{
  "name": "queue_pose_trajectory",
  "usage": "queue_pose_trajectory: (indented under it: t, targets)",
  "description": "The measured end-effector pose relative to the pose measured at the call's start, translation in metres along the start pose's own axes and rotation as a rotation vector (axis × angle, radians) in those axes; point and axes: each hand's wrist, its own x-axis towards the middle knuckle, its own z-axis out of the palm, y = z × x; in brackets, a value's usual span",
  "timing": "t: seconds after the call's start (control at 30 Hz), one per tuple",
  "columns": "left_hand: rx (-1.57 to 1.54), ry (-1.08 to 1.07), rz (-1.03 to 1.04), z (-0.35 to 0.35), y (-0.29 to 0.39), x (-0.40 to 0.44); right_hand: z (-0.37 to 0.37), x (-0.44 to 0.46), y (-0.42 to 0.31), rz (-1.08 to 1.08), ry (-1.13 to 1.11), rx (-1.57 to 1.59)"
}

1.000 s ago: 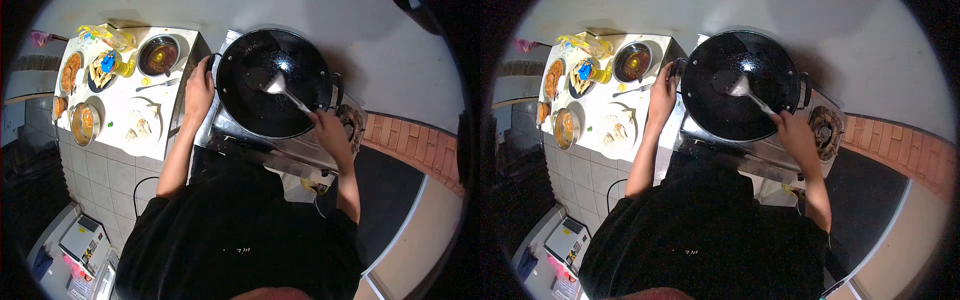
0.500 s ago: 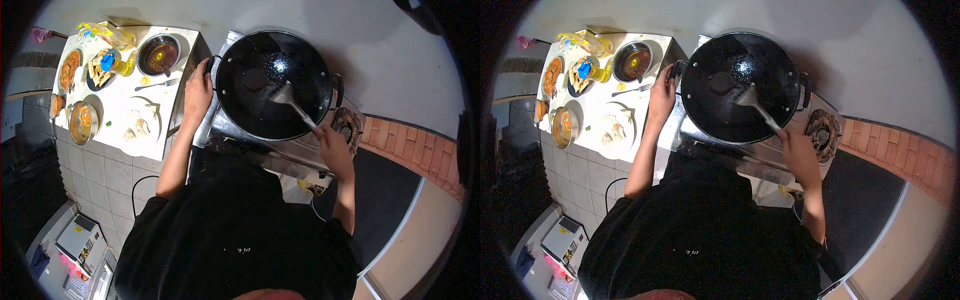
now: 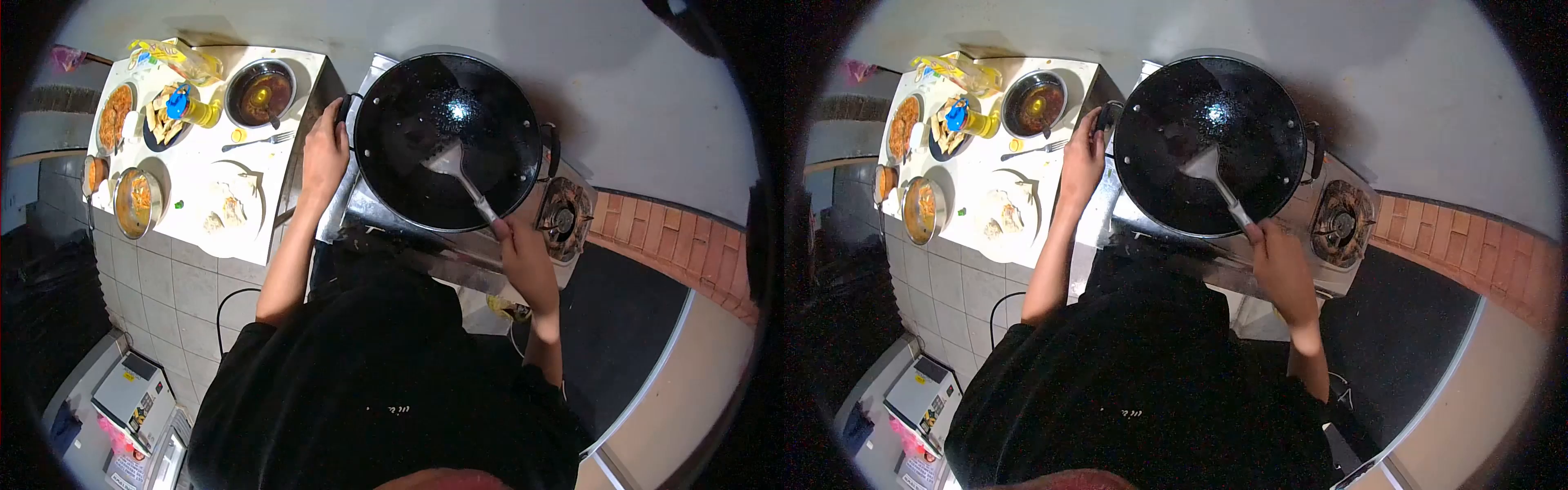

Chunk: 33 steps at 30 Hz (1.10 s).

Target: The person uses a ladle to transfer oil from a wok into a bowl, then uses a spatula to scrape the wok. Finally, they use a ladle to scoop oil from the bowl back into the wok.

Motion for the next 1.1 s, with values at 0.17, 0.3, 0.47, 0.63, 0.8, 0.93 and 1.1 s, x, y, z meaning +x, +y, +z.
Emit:
queue_pose_trajectory:
  t: [0.17,0.3,0.47,0.63,0.8,0.93,1.1]
  targets:
    - [0.001,0.009,0.024,0.003,-0.003,0.000,0.028,0.015,-0.006,0.051,-0.029,0.012]
    - [0.015,0.007,0.046,0.002,-0.005,0.000,0.040,0.044,-0.017,0.100,0.042,-0.130]
    - [0.007,0.011,0.035,0.002,-0.006,0.001,0.007,0.029,-0.004,0.054,0.120,-0.039]
    - [0.004,0.008,0.003,0.002,-0.005,0.001,-0.016,0.017,0.016,0.023,0.092,-0.239]
    - [0.001,0.007,0.011,0.002,-0.004,0.000,0.012,0.053,0.015,-0.019,0.035,-0.338]
    - [-0.005,-0.009,-0.005,0.004,-0.007,0.001,0.022,0.069,-0.004,-0.021,0.069,-0.289]
    - [-0.028,-0.013,-0.034,-0.001,-0.005,0.000,-0.022,0.047,0.001,-0.057,0.153,-0.169]
